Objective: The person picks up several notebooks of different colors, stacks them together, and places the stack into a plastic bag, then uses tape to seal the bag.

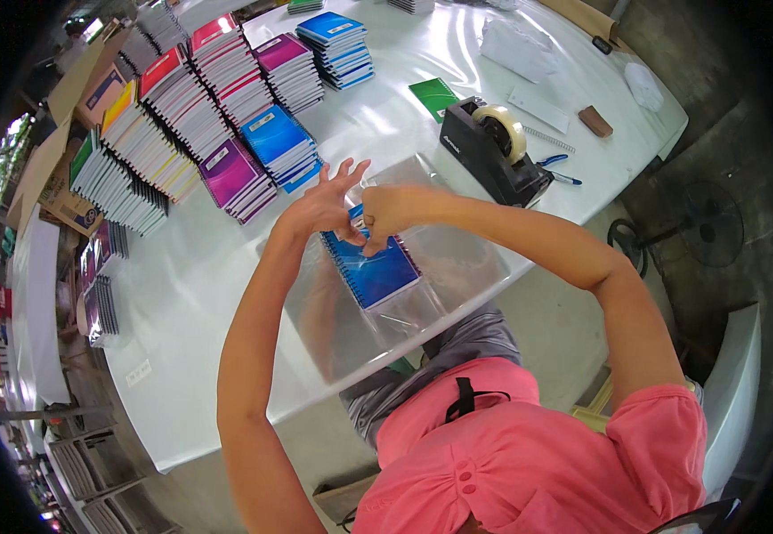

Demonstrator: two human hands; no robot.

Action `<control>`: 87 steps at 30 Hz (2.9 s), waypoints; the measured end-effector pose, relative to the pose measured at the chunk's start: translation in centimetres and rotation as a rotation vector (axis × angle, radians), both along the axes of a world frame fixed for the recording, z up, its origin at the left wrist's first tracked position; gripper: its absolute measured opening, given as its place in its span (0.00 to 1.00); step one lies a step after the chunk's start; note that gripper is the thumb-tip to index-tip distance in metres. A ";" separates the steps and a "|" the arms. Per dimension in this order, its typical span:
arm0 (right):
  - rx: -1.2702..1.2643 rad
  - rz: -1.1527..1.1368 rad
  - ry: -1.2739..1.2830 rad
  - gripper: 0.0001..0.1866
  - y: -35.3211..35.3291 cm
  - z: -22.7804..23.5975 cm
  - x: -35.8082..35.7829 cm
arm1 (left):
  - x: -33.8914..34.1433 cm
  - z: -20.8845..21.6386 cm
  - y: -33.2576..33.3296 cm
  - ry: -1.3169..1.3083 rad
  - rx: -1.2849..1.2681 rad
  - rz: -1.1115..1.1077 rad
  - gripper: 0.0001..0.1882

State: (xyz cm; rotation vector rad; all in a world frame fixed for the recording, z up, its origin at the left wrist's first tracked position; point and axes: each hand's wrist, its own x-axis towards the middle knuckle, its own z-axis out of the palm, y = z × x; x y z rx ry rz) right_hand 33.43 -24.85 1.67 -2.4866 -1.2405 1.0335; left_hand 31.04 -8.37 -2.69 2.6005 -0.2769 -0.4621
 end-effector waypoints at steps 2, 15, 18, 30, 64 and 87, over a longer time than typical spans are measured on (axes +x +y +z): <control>-0.003 0.005 -0.039 0.16 0.1 0.2 -0.4 | -0.4 0.3 0.2 0.013 -0.038 0.012 0.71; 0.277 -0.115 -0.065 0.39 -3.9 -5.3 -0.7 | -10.6 -7.5 1.1 -0.398 0.071 0.599 0.48; 0.572 -0.316 0.009 0.38 -5.1 -8.3 -2.9 | -13.0 -7.5 -1.7 -0.363 -0.154 0.704 0.42; 1.290 -0.199 0.500 0.50 -3.2 -6.4 -6.3 | -18.7 -2.6 -4.0 -0.517 -1.192 0.721 0.44; 1.352 -0.126 0.063 0.21 -2.8 -3.6 -7.3 | -17.6 4.2 -0.9 -0.730 -0.251 0.423 0.27; 0.839 -0.463 0.831 0.17 -0.8 -0.3 -3.0 | -11.7 5.5 3.3 0.051 -0.992 0.549 0.38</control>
